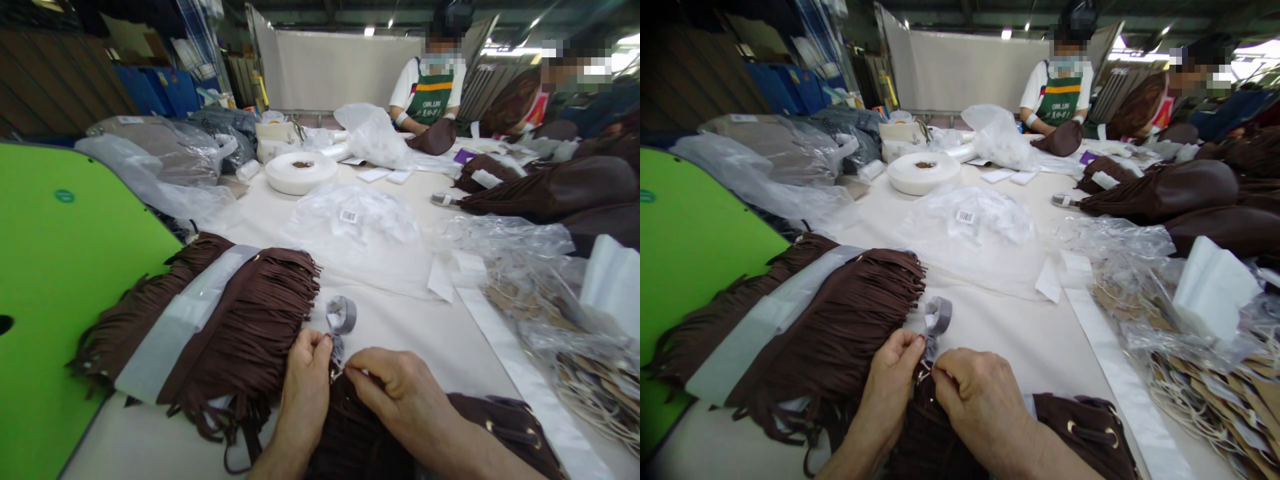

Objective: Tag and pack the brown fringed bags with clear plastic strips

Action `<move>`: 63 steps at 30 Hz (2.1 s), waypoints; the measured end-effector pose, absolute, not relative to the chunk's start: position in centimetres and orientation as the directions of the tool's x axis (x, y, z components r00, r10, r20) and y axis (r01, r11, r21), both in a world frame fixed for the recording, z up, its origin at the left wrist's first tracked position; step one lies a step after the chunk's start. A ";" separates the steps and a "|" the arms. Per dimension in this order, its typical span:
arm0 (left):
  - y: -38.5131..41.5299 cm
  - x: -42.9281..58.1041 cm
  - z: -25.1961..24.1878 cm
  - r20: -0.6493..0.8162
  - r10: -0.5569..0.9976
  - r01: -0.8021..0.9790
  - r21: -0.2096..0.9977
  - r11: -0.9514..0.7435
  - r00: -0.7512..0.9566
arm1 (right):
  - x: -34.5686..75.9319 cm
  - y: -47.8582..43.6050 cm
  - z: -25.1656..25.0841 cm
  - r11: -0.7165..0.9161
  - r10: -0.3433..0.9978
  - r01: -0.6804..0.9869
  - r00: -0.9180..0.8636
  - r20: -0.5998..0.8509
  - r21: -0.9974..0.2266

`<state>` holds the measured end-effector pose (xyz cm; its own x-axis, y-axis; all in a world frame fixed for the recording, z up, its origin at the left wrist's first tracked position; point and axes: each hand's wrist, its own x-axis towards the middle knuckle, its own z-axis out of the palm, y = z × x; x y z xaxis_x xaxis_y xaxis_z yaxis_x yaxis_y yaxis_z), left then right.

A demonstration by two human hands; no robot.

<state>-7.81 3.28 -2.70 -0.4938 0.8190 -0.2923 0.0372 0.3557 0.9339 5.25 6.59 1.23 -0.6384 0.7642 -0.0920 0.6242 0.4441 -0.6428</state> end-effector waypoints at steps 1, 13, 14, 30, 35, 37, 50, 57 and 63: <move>3.1 -7.8 -2.7 -0.290 0.814 0.032 0.935 0.353 -0.504 | 5.2 6.6 1.3 0.433 0.774 0.622 -0.627 -0.084 -0.652; 2.7 -6.5 -3.6 -0.287 0.674 -0.142 0.954 0.263 -0.681 | 4.6 5.6 1.6 0.380 0.843 0.705 -0.530 -0.089 -0.599; 2.7 -6.4 -3.9 -0.290 0.669 -0.175 0.956 0.234 -0.684 | 4.6 5.6 1.4 0.351 0.854 0.707 -0.510 -0.099 -0.613; 2.2 -6.1 -4.9 -0.289 0.641 -0.221 0.957 0.186 -0.711 | 4.4 5.5 -0.3 0.313 0.870 0.674 -0.486 -0.083 -0.669; 2.4 -6.1 -4.6 -0.296 0.653 -0.227 0.955 0.190 -0.697 | 4.7 5.5 -0.5 0.306 0.858 0.606 -0.509 -0.062 -0.734; 2.4 -6.0 -4.4 -0.305 0.648 -0.244 0.952 0.185 -0.698 | 4.7 5.6 -0.5 0.305 0.857 0.605 -0.511 -0.065 -0.735; 2.3 -6.2 -4.4 -0.261 0.646 -0.136 0.962 0.237 -0.717 | 4.0 6.5 0.6 0.431 0.777 0.703 -0.608 -0.163 -0.566; 2.2 -6.8 -3.8 -0.248 0.755 -0.069 0.963 0.261 -0.607 | 4.1 6.8 0.5 0.363 0.747 0.693 -0.616 -0.250 -0.623; -1.0 -8.2 -4.3 -0.195 0.869 0.115 0.955 0.274 -0.456 | 3.8 7.0 0.3 0.367 0.735 0.728 -0.609 -0.299 -0.579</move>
